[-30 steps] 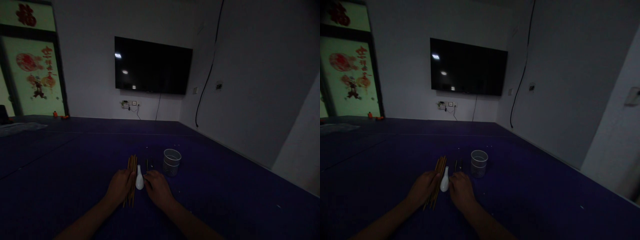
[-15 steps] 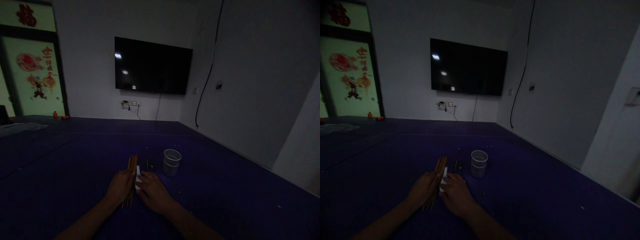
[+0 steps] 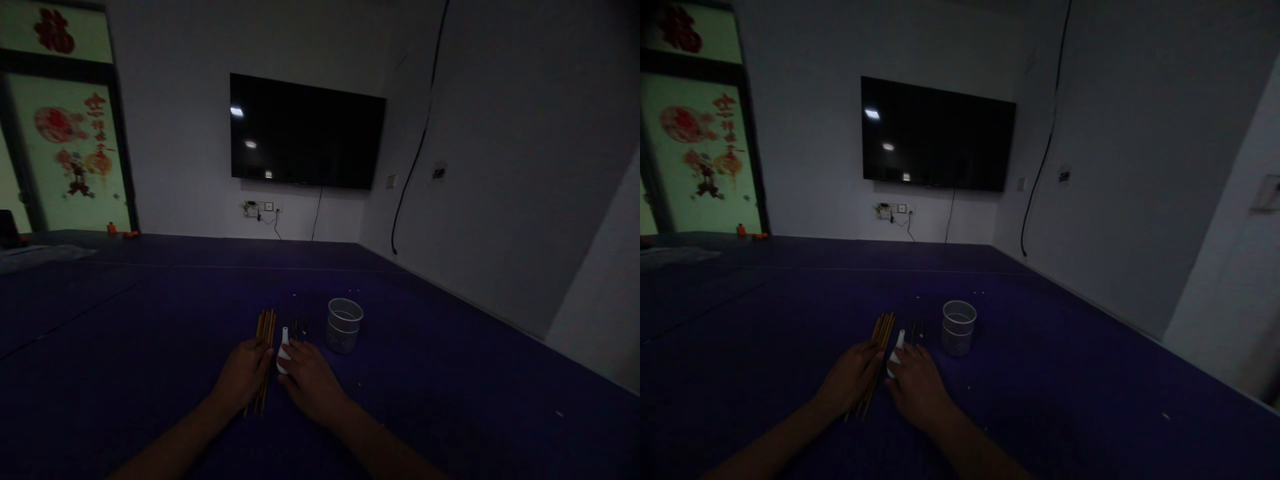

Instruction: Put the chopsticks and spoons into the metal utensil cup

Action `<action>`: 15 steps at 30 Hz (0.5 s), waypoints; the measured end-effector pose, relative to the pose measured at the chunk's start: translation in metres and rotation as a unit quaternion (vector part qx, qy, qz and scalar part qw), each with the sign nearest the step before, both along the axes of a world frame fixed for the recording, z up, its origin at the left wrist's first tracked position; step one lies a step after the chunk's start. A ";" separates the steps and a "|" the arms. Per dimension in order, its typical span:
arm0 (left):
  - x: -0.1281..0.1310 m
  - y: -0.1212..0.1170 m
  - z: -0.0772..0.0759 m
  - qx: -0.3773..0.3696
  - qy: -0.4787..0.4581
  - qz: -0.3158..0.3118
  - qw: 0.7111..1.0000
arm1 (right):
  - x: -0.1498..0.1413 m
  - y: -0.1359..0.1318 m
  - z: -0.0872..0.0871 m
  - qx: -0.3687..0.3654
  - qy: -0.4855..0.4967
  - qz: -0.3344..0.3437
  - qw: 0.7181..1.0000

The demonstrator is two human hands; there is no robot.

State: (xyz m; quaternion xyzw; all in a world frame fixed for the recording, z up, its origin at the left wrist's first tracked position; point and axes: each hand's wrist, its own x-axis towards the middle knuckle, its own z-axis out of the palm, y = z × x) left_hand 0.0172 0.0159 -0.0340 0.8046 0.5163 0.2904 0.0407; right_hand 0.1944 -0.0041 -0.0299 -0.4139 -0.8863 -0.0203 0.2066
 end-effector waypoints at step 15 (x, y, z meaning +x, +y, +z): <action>-0.009 0.010 -0.005 0.018 -0.011 0.052 0.998 | -0.010 -0.016 0.012 -0.025 -0.029 0.109 0.993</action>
